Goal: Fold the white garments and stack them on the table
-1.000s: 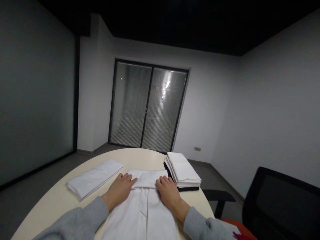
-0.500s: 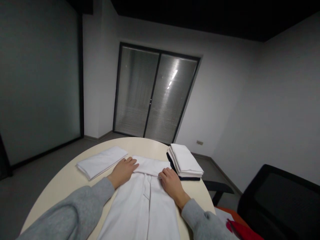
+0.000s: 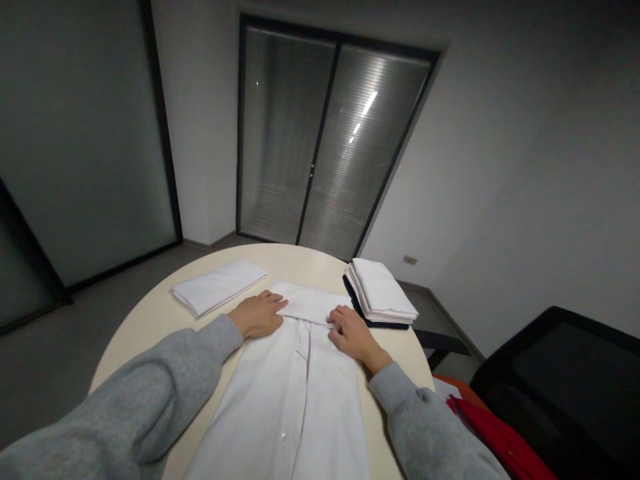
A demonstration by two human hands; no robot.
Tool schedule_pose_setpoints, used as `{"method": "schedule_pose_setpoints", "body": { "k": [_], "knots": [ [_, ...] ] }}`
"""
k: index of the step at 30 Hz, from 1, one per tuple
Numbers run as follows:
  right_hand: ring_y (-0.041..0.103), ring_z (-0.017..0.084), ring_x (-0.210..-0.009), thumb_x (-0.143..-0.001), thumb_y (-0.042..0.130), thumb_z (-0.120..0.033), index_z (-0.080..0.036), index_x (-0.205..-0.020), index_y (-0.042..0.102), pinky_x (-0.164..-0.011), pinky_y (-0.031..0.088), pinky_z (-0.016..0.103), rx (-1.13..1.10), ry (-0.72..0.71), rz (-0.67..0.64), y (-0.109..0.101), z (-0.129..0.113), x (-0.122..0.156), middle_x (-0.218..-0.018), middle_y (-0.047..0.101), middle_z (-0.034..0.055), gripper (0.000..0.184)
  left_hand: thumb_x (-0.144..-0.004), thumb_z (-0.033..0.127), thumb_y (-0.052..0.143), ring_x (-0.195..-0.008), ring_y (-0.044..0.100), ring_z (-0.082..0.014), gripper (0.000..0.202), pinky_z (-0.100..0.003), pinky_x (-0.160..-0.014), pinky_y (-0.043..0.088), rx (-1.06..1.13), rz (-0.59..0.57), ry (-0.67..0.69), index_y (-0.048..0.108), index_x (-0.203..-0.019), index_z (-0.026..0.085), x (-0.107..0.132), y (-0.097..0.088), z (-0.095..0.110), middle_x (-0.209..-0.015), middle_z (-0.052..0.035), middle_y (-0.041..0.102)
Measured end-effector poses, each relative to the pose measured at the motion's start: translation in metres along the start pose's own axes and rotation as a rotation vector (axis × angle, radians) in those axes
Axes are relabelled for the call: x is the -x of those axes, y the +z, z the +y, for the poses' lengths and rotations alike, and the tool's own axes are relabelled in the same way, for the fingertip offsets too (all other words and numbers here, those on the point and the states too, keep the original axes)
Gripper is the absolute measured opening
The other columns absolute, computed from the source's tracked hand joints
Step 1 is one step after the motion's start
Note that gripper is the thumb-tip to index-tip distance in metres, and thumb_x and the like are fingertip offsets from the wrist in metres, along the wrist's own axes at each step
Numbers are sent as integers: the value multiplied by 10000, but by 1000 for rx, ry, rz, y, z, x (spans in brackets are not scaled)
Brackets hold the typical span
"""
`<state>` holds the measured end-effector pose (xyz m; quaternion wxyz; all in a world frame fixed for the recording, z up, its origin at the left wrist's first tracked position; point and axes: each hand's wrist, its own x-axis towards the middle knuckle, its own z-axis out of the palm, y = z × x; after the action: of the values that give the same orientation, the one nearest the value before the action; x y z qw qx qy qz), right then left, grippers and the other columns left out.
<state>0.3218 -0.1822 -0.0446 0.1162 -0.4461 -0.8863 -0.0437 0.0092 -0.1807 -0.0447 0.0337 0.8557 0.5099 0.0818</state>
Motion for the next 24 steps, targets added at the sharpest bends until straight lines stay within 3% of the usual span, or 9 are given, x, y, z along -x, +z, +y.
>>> {"method": "schedule_pose_setpoints", "body": {
  "k": [2,5,7,9,12,17,24],
  "knots": [
    [584,179,-920,-949,593,-235,-198,-935,689,-847,403,287,-18,32,7,-8,0,-2,-931,669,21,104,-1036,525,393,-1309,562,-330,519,-480,-1124,398,-41,26,-29,708,-1318,223,-4,-7,9,-1417,-130,659],
    [604,210,-917,-1074,433,-381,-196,-860,702,-872,410,322,0,127,77,-25,1,-21,-877,692,55,391,-1067,575,308,-1306,579,-334,604,-512,-1163,348,-72,157,-10,771,-1149,196,-24,-19,25,-1339,-154,702],
    [605,251,-1029,-1105,312,-381,-173,-962,717,-961,400,365,22,203,147,-33,-1,-42,-984,717,111,478,-1084,511,304,-1381,534,-315,561,-493,-1184,337,-45,213,50,705,-1302,184,-45,-24,33,-1463,-148,633],
    [572,272,-1192,-1106,280,-362,-155,-1173,695,-1065,362,391,29,242,184,-34,-5,-64,-1196,710,147,468,-1093,465,295,-1481,440,-297,552,-498,-1221,298,0,177,82,539,-1509,198,-66,-22,39,-1611,-120,497],
    [442,289,-1429,-1091,349,-419,-152,-1448,565,-1197,253,420,11,252,141,-15,-10,-82,-1509,573,154,496,-1088,453,303,-1565,311,-307,568,-569,-1256,216,37,45,59,425,-1595,225,-81,-3,39,-1687,-92,381],
    [365,288,-1531,-1088,305,-538,-149,-1576,447,-1254,186,450,-72,295,-69,34,1,-70,-1635,442,141,640,-1080,569,249,-1599,223,-300,639,-586,-1280,149,87,-12,0,368,-1631,269,-73,35,25,-1716,-52,307],
    [179,292,-1605,-1066,219,-652,-111,-1643,299,-1277,106,424,-125,389,-160,47,27,-61,-1713,265,158,794,-1016,730,277,-1609,182,-315,757,-597,-1285,88,137,-10,-100,358,-1637,305,-72,41,10,-1729,-29,264]
  ]
}}
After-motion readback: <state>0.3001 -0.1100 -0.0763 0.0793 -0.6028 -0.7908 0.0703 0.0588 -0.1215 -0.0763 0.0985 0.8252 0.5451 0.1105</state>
